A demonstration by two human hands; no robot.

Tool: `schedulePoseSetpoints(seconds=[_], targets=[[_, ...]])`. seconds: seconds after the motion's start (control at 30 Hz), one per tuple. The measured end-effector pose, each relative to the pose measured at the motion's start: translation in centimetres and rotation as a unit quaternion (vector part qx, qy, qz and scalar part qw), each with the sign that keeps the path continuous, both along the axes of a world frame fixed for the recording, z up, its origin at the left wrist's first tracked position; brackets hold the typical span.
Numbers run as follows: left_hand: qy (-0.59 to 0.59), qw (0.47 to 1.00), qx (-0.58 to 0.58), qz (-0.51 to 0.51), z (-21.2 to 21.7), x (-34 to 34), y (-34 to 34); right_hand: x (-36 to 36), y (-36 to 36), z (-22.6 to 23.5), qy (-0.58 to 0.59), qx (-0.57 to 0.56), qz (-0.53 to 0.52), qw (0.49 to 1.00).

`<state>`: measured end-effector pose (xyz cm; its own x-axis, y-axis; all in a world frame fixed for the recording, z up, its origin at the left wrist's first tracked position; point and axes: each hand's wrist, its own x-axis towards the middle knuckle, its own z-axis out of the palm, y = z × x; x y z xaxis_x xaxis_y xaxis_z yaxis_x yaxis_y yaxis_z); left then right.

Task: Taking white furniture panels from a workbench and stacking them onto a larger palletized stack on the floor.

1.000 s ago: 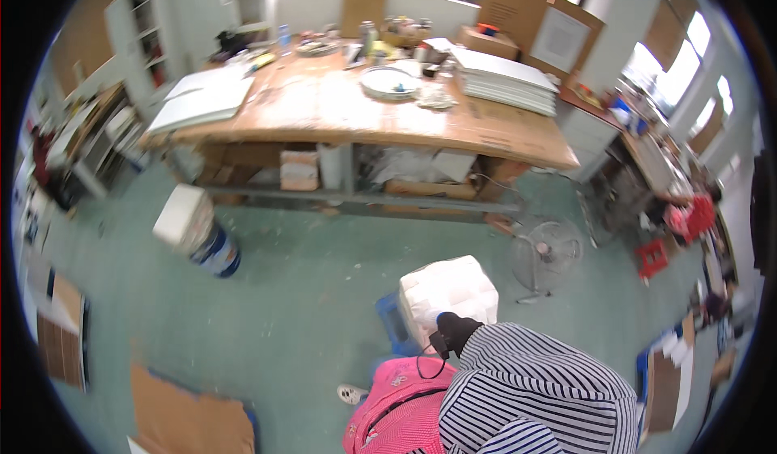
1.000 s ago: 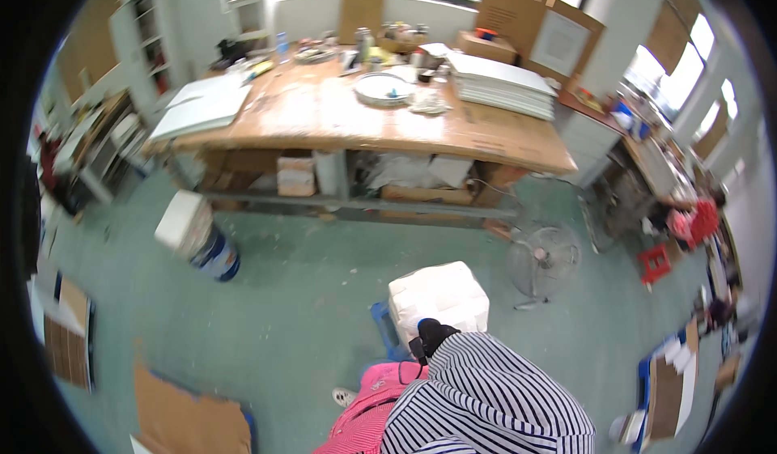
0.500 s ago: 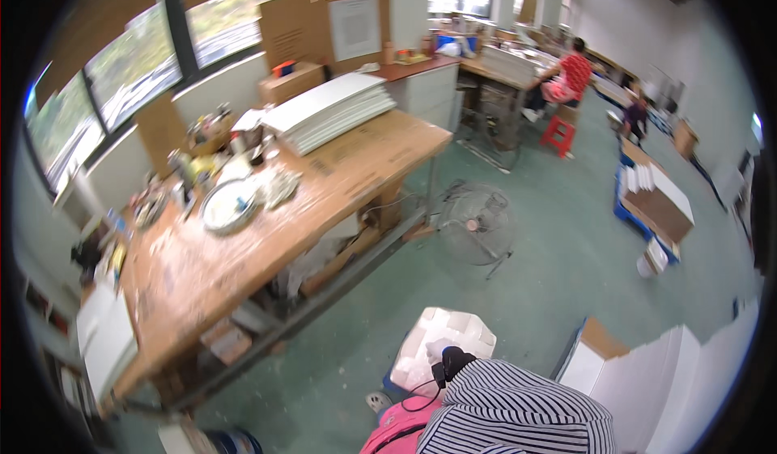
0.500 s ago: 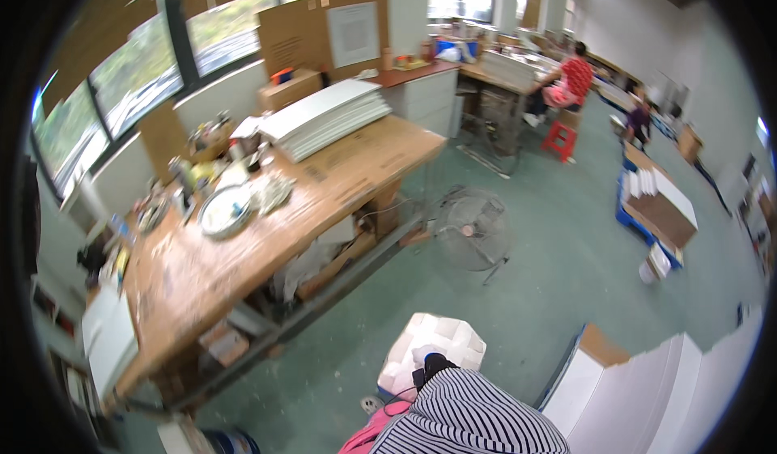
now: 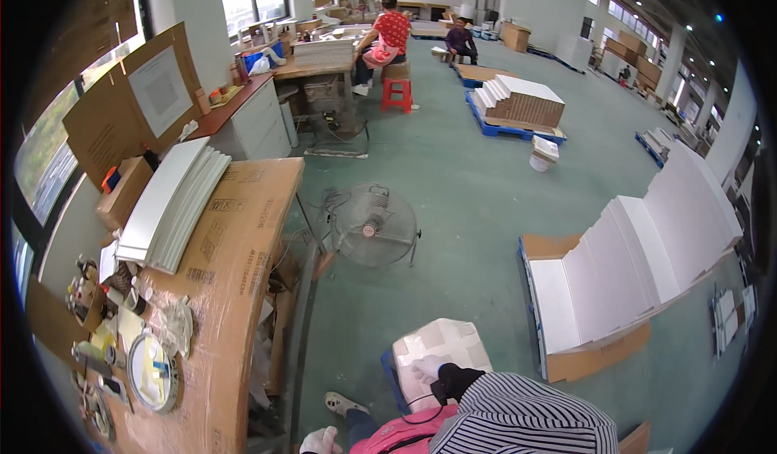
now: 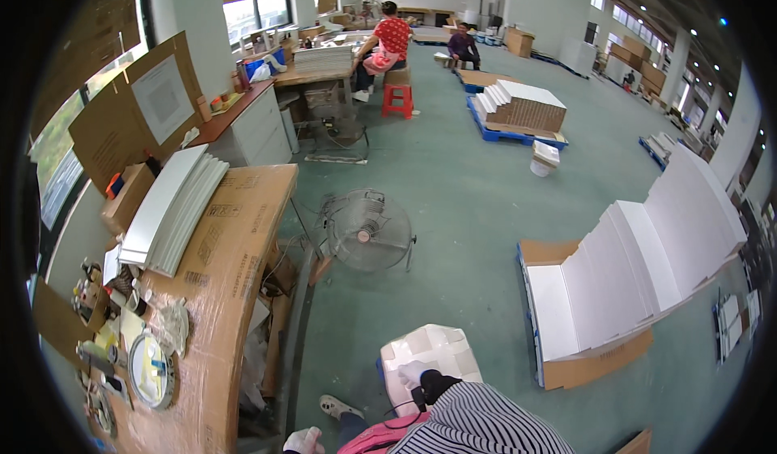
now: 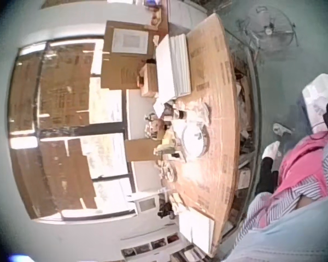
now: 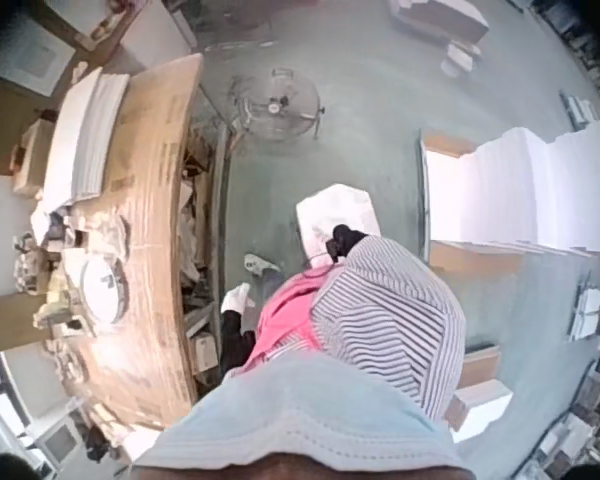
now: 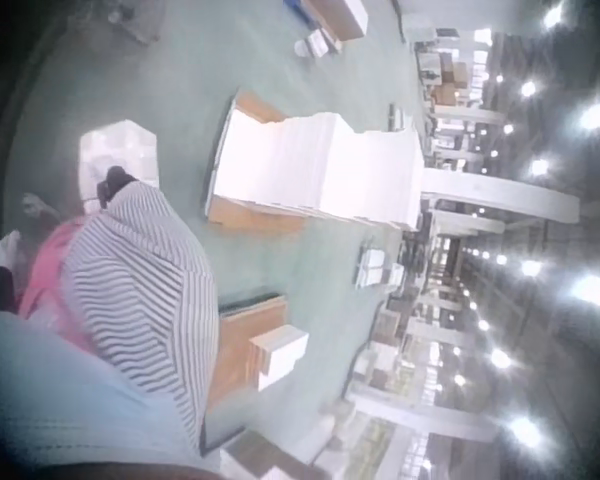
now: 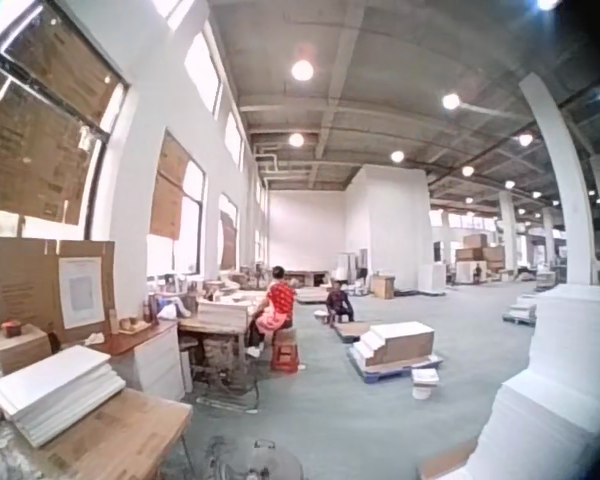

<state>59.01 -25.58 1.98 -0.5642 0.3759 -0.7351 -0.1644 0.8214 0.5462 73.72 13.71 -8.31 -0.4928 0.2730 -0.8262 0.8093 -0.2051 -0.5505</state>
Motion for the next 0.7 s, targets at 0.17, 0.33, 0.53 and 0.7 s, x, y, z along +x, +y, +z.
schedulePoseSetpoints(seconds=[0.17, 0.33, 0.53, 0.7], targets=[[0.266, 0.932, 0.247, -0.011, 9.7, -10.0, 3.5, 0.2, -1.2, -0.6, -0.036, -0.022, -0.173, 0.984], [0.052, 0.926, 0.312, 0.205, 6.0, -24.4, 0.2, -2.4, 0.6, -6.3, -0.129, 0.197, 0.039, 0.971], [-0.173, 0.892, 0.322, 0.266, 2.2, -34.6, 0.2, -12.4, -1.3, 8.2, 0.051, 0.044, -0.176, 0.982], [-0.247, 0.880, 0.261, 0.310, -2.0, -38.1, 0.1, -15.4, -0.2, 10.7, 0.044, 0.047, -0.200, 0.978]])
